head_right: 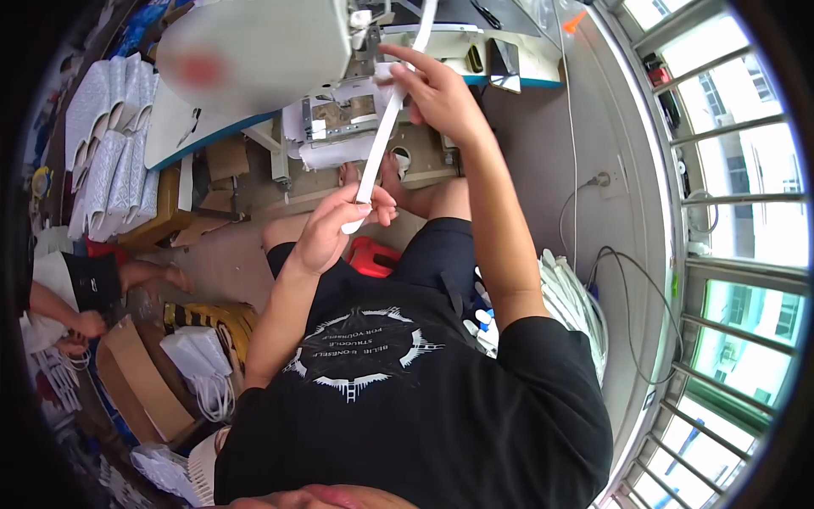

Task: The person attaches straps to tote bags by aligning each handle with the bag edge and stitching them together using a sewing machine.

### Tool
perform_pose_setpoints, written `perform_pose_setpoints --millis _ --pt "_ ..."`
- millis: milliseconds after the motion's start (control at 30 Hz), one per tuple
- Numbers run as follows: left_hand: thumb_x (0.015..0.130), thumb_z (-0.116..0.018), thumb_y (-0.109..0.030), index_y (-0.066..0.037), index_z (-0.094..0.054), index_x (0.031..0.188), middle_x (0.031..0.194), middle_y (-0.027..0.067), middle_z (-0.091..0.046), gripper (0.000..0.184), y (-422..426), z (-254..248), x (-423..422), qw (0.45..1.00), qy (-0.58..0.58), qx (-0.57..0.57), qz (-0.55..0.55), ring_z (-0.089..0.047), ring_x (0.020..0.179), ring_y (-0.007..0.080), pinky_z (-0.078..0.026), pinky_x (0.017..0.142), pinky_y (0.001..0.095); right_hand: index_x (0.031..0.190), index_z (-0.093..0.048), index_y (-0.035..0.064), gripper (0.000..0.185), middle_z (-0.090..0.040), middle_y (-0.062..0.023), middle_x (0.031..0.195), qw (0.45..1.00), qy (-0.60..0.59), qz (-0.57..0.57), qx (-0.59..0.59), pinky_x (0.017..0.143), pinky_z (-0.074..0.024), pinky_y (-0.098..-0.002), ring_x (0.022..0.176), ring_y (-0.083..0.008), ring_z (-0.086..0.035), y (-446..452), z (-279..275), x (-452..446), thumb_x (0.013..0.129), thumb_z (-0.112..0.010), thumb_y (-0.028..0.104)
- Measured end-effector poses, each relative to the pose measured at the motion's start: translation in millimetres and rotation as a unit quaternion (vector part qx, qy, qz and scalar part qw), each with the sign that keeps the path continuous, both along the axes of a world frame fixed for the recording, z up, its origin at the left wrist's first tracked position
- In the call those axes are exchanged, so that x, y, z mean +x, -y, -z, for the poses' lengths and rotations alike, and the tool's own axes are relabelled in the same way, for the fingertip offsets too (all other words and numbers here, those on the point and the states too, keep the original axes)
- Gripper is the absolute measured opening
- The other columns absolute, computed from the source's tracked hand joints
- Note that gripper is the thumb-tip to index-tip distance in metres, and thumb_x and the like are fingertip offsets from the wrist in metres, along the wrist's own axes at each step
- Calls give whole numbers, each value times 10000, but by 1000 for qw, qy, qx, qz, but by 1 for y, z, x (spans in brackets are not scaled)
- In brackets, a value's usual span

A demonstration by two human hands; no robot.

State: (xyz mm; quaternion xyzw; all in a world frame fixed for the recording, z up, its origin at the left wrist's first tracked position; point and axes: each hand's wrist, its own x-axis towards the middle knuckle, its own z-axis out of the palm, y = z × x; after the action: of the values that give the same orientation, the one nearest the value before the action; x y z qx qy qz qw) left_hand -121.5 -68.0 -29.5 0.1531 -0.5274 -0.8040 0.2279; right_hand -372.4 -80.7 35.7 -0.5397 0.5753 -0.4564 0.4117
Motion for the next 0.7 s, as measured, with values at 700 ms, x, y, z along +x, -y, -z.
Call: perform_pose_setpoints --millis 700 --pt "1143 -485 -297 13 -662 1049 792 50 -698 369 3 15 -5 991 63 -53 -102 -643 719 103 -535 714 283 1146 -764 -28 199 -789 -77 961 998 28 -27 -54 793 -590 -279 899 -93 -710 -42 6 30 962 -734 41"
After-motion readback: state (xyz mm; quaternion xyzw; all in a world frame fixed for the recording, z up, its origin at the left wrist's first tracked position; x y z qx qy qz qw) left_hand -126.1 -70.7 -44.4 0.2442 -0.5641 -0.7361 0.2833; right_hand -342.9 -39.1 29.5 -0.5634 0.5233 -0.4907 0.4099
